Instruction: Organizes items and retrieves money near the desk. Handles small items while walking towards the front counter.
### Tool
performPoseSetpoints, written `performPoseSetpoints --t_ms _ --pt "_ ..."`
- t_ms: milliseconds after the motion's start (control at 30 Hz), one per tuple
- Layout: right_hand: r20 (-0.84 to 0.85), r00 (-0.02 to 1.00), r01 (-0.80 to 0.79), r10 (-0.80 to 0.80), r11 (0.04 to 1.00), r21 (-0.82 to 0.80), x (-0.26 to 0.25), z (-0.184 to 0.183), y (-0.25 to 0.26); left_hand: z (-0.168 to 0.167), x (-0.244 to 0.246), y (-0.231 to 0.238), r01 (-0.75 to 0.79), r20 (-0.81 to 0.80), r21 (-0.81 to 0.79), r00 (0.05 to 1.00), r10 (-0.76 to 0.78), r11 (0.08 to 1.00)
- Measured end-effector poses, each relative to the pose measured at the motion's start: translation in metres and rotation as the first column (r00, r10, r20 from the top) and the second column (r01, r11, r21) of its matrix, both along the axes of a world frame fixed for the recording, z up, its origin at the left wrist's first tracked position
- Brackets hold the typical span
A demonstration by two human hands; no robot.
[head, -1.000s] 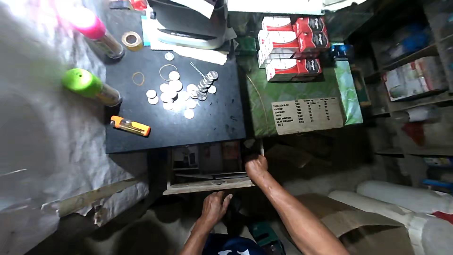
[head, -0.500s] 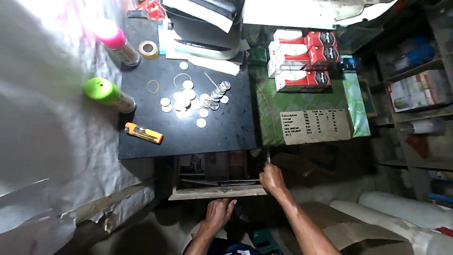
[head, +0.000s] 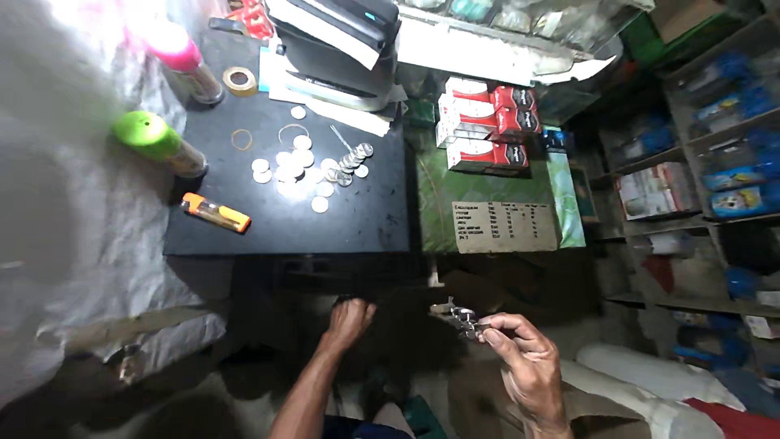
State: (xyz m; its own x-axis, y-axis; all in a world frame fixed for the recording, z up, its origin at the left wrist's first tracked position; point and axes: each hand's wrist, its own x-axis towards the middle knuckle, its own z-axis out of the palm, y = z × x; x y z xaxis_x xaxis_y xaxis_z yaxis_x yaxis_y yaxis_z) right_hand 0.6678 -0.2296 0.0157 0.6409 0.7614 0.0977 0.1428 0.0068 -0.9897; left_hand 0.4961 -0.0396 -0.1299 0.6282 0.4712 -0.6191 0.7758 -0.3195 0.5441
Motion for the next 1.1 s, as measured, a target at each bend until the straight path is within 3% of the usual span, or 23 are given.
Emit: performPoseSetpoints --t_ms 67,100,200,233,300,433,533,700,867,1000,1100 --pt "-0.048 0.995 -0.088 0.091 0.994 0.063 0.0 0.007 -0.008 0.013 -0.004 -0.019 -0.082 0.226 -0.008 0.971 0.082 0.997" --pt "-0.083 0.985 -0.14 0.149 0.985 0.099 -0.001 0.01 -0.012 0.023 -0.008 -0.034 -0.135 0.385 -0.103 0.908 0.165 0.985" --pt "-0.217 0.937 -0.238 0.275 0.954 0.18 -0.014 0.017 -0.019 0.055 -0.015 -0.088 -0.083 0.752 -0.456 0.497 0.433 0.886" --pt "-0.267 0.918 -0.247 0.294 0.949 0.196 -0.022 0.019 -0.022 0.067 -0.019 -0.103 -0.042 0.795 -0.496 0.378 0.474 0.867" --pt "-0.361 0.879 -0.242 0.311 0.944 0.224 -0.038 0.025 -0.024 0.091 -0.033 -0.122 -0.019 0.835 -0.503 0.244 0.492 0.864" --pt "-0.466 0.822 -0.237 0.329 0.94 0.245 -0.074 0.032 -0.025 0.114 -0.086 -0.149 -0.046 0.821 -0.542 0.185 0.54 0.839" --pt "-0.498 0.782 -0.302 0.375 0.926 0.225 -0.104 0.028 -0.019 0.125 -0.136 -0.164 -0.147 0.822 -0.523 0.175 0.542 0.84" --pt "-0.591 0.65 -0.442 0.478 0.87 0.217 -0.182 0.02 -0.012 0.132 -0.225 -0.191 -0.292 0.78 -0.574 0.091 0.619 0.765" --pt "-0.645 0.537 -0.576 0.544 0.795 0.19 -0.303 0.011 -0.003 0.133 -0.346 -0.219 -0.416 0.717 -0.635 -0.002 0.697 0.651" --pt "-0.674 0.456 -0.66 0.581 0.729 0.182 -0.416 0.005 0.004 0.135 -0.46 -0.239 -0.5 0.729 -0.606 -0.036 0.684 0.619" --pt "-0.676 0.347 -0.759 0.65 0.618 0.204 -0.495 -0.001 0.016 0.141 -0.535 -0.25 -0.59 0.739 -0.565 -0.051 0.671 0.577"
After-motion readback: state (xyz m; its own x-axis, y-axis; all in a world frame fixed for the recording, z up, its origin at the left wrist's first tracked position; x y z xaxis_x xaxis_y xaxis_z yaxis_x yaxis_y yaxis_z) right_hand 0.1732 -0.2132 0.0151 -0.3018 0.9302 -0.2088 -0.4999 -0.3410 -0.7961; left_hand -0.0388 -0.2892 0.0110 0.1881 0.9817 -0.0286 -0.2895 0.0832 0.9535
